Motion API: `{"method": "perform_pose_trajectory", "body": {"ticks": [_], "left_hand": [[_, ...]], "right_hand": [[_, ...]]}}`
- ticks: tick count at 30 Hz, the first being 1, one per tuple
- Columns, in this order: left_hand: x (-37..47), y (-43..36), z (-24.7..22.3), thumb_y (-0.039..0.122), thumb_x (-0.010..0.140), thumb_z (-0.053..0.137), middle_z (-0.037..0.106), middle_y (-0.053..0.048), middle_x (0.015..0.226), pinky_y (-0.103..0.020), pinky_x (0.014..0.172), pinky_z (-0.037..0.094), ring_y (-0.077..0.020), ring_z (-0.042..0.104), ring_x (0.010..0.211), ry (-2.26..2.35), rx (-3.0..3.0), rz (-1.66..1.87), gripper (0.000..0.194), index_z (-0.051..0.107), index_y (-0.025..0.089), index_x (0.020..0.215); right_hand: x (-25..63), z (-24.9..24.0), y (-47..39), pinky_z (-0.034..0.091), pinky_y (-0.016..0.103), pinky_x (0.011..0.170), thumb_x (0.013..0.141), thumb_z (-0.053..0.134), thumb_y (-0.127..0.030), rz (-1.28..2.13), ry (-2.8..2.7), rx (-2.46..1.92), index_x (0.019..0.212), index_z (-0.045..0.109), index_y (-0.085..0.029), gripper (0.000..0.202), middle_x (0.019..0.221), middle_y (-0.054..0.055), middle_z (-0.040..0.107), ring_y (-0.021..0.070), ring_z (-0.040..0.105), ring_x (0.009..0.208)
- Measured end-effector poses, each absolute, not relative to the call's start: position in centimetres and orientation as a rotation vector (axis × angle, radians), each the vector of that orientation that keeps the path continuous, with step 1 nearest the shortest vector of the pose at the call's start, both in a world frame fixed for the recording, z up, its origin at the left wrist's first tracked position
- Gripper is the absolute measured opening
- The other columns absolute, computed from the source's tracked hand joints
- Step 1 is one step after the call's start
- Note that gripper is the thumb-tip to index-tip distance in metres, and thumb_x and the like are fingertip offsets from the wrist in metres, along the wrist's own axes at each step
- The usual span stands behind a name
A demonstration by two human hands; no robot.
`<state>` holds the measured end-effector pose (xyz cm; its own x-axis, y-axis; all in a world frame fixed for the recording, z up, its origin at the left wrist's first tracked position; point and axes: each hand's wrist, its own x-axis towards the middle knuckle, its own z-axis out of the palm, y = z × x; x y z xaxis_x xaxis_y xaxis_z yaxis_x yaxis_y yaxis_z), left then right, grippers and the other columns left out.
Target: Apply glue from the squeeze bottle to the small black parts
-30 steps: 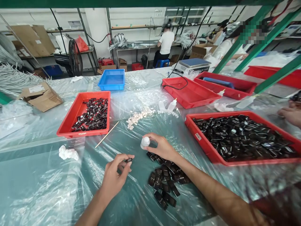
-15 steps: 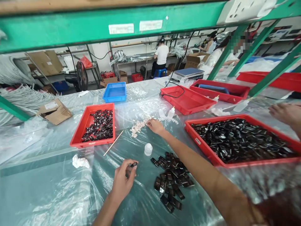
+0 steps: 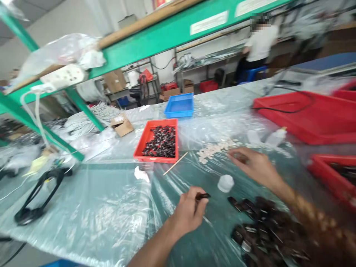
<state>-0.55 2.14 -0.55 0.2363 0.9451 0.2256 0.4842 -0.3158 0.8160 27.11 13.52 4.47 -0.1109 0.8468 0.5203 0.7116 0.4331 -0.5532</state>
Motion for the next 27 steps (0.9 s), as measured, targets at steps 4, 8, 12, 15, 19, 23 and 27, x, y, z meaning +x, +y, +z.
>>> {"method": "perform_pose_trajectory", "body": {"ticks": [4, 8, 12, 15, 19, 23, 27], "left_hand": [[-0.3, 1.2, 0.4, 0.042, 0.107, 0.055, 0.073, -0.002, 0.075, -0.044, 0.075, 0.064, -0.027, 0.075, 0.071, 1.335, 1.895, 0.983, 0.019, 0.065, 0.03, 0.119], [0.3, 0.2, 0.9, 0.043, 0.105, 0.057, 0.077, -0.007, 0.087, -0.042, 0.071, 0.062, -0.0282, 0.075, 0.076, 1.305, 1.905, 1.0, 0.021, 0.064, 0.029, 0.118], [0.5, -0.2, 0.6, 0.041, 0.107, 0.057, 0.079, -0.005, 0.096, -0.041, 0.077, 0.062, -0.0271, 0.074, 0.082, 1.239, 1.904, 0.987, 0.019, 0.065, 0.031, 0.12], [0.2, 0.3, -0.3, 0.039, 0.11, 0.052, 0.076, -0.001, 0.095, -0.04, 0.079, 0.059, -0.0243, 0.071, 0.081, 1.152, 1.864, 0.99, 0.017, 0.063, 0.031, 0.121], [-0.3, 1.0, -1.9, 0.036, 0.111, 0.057, 0.07, 0.003, 0.087, -0.037, 0.075, 0.052, -0.0199, 0.066, 0.074, 1.07, 1.814, 0.986, 0.011, 0.062, 0.031, 0.12], [-0.2, 0.5, -3.0, 0.034, 0.113, 0.058, 0.064, 0.005, 0.084, -0.032, 0.068, 0.048, -0.0153, 0.061, 0.066, 0.965, 1.671, 1.076, 0.008, 0.061, 0.034, 0.121], [0.5, 0.0, -3.4, 0.037, 0.114, 0.058, 0.059, 0.006, 0.086, -0.028, 0.059, 0.044, -0.0113, 0.055, 0.059, 0.864, 1.527, 1.17, 0.007, 0.059, 0.036, 0.121]], "right_hand": [[26.4, 1.8, 9.2, 0.067, 0.036, 0.072, 0.102, 0.075, -0.044, 0.451, -1.914, -0.953, 0.109, 0.079, -0.034, 0.013, 0.102, 0.006, 0.081, 0.0233, 0.079, 0.079], [25.0, 1.6, 3.8, 0.072, 0.032, 0.067, 0.101, 0.072, -0.035, 0.541, -1.93, -0.804, 0.106, 0.079, -0.043, 0.012, 0.097, 0.002, 0.082, 0.0252, 0.083, 0.08], [22.8, 2.9, 2.9, 0.069, 0.025, 0.069, 0.101, 0.074, -0.022, 0.692, -1.886, -0.703, 0.103, 0.075, -0.034, 0.012, 0.089, 0.001, 0.079, 0.0193, 0.081, 0.075], [22.2, 3.2, 3.6, 0.062, 0.023, 0.067, 0.103, 0.075, -0.017, 0.707, -1.867, -0.661, 0.106, 0.074, -0.029, 0.012, 0.091, 0.001, 0.077, 0.0146, 0.074, 0.073], [22.3, 3.0, 3.8, 0.06, 0.022, 0.067, 0.104, 0.074, -0.015, 0.723, -1.842, -0.636, 0.11, 0.074, -0.024, 0.011, 0.096, 0.003, 0.075, 0.0126, 0.069, 0.074], [22.3, 2.6, 3.5, 0.061, 0.021, 0.072, 0.105, 0.073, -0.012, 0.714, -1.848, -0.586, 0.114, 0.075, -0.023, 0.014, 0.101, 0.004, 0.074, 0.0122, 0.072, 0.081], [22.1, 1.9, 3.1, 0.063, 0.022, 0.075, 0.106, 0.073, -0.012, 0.656, -1.819, -0.566, 0.116, 0.075, -0.023, 0.015, 0.102, 0.005, 0.074, 0.013, 0.075, 0.085]]}}
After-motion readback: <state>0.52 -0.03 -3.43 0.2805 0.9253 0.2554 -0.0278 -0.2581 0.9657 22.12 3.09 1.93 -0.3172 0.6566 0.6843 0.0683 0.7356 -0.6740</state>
